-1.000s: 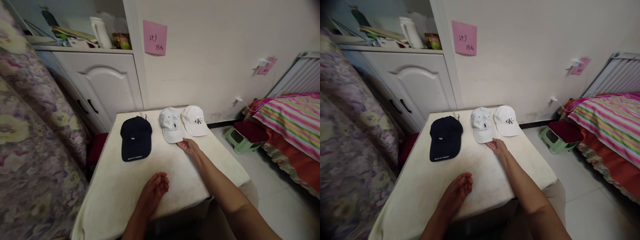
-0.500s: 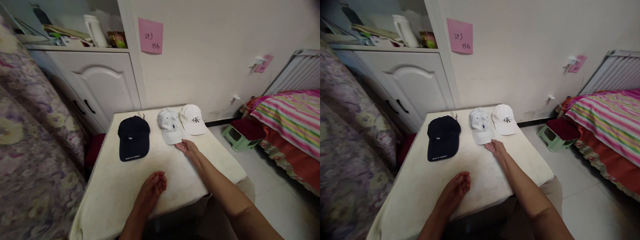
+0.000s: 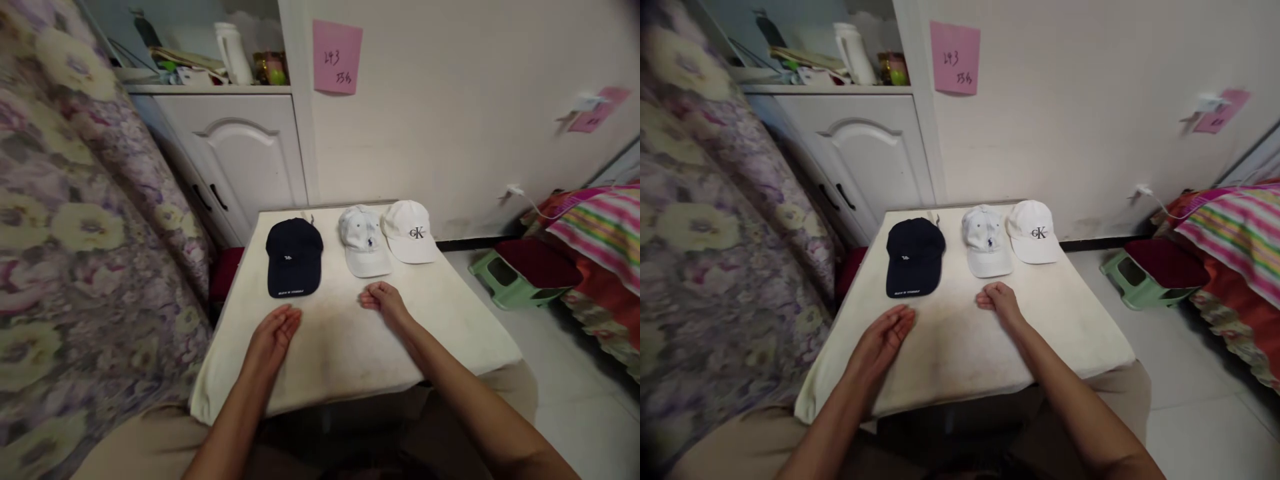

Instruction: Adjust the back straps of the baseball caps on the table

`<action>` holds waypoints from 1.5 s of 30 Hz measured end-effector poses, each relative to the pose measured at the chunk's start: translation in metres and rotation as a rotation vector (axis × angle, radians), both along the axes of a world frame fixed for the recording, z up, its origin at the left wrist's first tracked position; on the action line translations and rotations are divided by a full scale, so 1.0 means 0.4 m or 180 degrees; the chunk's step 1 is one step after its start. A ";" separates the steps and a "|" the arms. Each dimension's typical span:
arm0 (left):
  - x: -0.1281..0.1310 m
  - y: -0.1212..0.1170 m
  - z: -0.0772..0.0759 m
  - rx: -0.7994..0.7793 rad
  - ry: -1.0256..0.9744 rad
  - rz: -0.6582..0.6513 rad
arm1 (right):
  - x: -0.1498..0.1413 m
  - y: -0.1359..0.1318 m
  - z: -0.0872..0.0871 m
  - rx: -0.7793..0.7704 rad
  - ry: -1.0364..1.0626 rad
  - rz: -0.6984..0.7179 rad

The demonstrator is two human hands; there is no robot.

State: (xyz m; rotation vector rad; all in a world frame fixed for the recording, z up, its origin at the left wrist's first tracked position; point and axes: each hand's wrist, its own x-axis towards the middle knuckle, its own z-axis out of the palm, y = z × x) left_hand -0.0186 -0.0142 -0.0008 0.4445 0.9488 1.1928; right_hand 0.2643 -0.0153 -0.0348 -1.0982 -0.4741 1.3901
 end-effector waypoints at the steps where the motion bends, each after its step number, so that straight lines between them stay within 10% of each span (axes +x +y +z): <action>1: -0.016 0.014 0.002 -0.0029 0.0016 0.0065 | -0.021 0.000 -0.004 0.0048 -0.0024 0.0076; 13: -0.112 0.143 -0.005 -0.0549 0.0058 -0.0011 | -0.242 0.124 -0.020 0.0220 -0.0036 0.0575; 45: -0.081 0.114 -0.024 0.0364 -0.0253 -0.0060 | -0.215 0.115 -0.002 0.0058 0.1007 0.1166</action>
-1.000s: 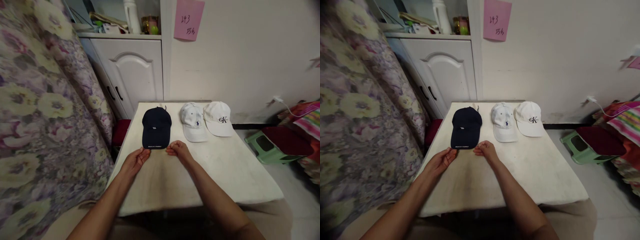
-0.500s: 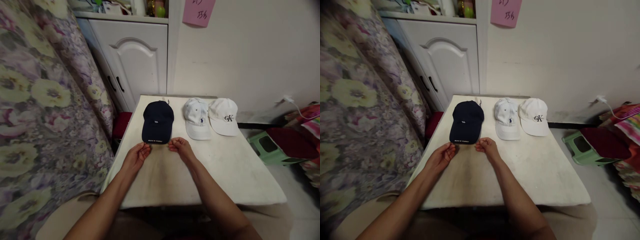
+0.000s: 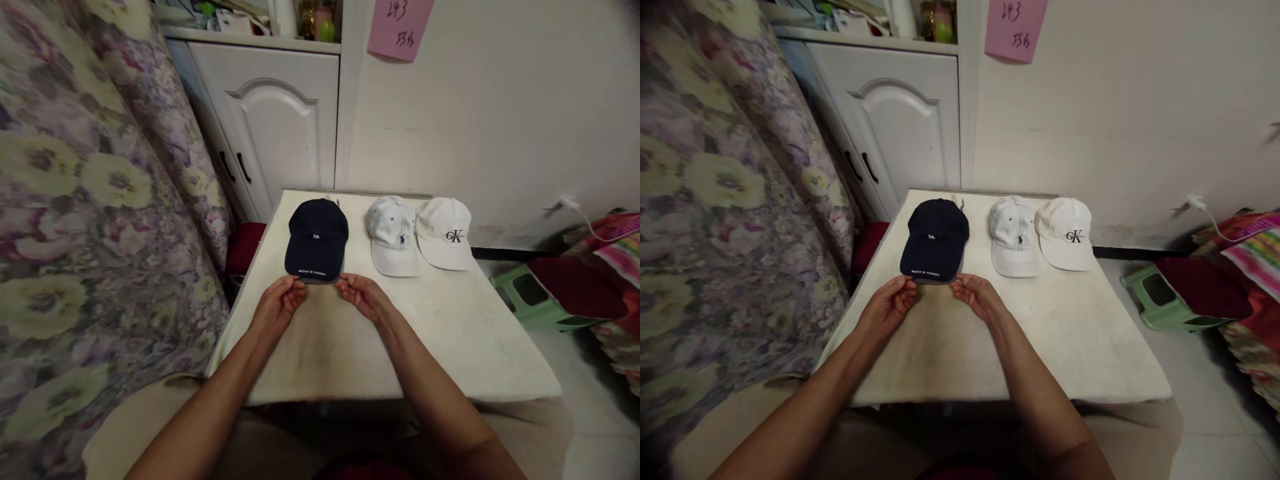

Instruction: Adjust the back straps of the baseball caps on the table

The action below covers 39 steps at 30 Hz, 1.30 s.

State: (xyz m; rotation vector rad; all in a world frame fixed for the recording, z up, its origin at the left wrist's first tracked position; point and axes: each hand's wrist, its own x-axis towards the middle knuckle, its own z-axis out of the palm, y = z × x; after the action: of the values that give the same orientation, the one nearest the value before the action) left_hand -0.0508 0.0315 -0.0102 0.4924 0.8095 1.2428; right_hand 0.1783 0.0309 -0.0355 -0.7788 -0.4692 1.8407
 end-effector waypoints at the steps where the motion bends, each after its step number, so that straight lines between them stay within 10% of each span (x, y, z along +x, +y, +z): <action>1: 0.001 -0.002 0.001 0.0031 -0.0016 -0.0028 | 0.000 0.000 0.001 0.0002 0.0017 -0.0008; 26: -0.006 -0.013 0.031 0.0190 0.0097 -0.0399 | -0.124 0.086 0.067 -0.0423 0.0874 -0.0707; 39: -0.031 0.004 0.063 0.0195 -0.0311 -0.0125 | -0.110 0.017 0.096 0.0845 0.0718 -0.0071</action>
State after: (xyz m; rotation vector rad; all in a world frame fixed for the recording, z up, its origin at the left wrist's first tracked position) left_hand -0.0633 0.0331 0.0150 0.4909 0.6778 1.2484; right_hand 0.1344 0.0379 0.0030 -0.3905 -0.5418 1.7745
